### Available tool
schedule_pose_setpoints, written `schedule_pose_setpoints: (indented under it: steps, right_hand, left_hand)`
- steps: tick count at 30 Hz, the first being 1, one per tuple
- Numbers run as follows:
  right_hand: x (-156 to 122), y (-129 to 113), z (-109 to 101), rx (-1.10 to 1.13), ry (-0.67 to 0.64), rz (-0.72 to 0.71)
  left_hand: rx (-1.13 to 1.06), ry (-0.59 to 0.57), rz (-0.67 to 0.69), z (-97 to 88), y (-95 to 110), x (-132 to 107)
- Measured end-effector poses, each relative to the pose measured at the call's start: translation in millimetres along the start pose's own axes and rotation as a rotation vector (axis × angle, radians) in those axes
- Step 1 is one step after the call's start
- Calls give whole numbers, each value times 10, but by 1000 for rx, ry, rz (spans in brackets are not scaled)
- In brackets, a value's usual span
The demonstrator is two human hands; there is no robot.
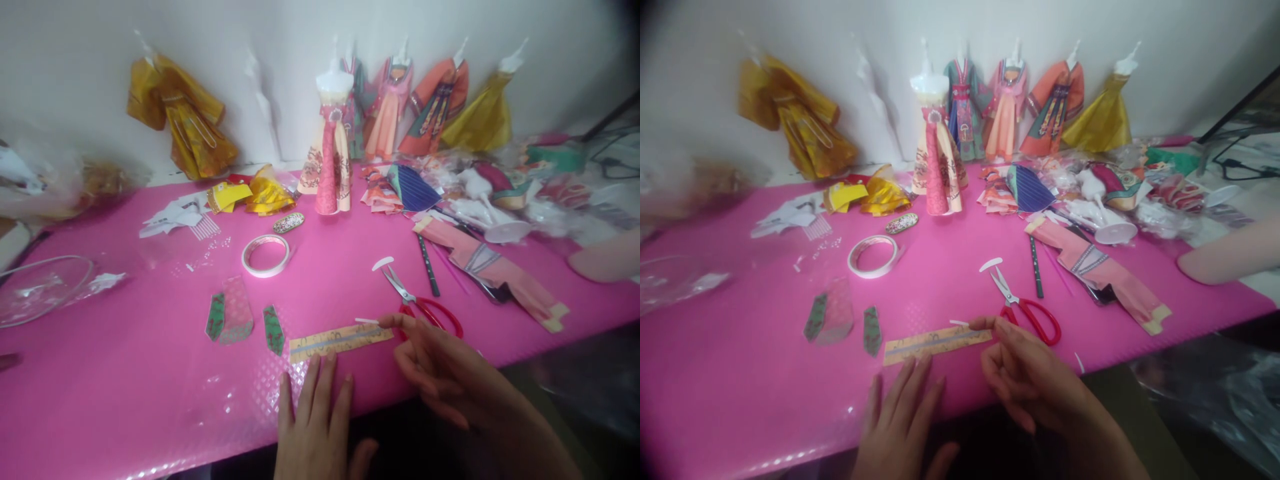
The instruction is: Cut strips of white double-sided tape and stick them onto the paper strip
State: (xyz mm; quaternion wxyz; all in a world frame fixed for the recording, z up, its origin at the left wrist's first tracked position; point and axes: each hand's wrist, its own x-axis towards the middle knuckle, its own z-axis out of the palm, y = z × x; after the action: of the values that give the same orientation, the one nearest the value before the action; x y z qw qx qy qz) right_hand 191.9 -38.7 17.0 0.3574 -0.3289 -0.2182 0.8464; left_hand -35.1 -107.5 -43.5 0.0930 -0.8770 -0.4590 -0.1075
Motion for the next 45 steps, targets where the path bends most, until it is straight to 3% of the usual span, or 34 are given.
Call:
schedule_pose_setpoints:
  steps: [9, 31, 39, 45]
  right_hand:
    - [-42, -60, -32, -28, 22, -27]
    - [-16, -10, -14, -11, -44, 35]
    - [46, 64, -20, 0, -146, 103]
    - [45, 18, -39, 9, -121, 81]
  left_hand:
    - [-23, 12, -51, 17, 30, 17]
    - [-41, -12, -65, 15, 42, 6]
    - [-39, -12, -64, 14, 46, 23]
    - [-40, -15, -67, 10, 46, 6]
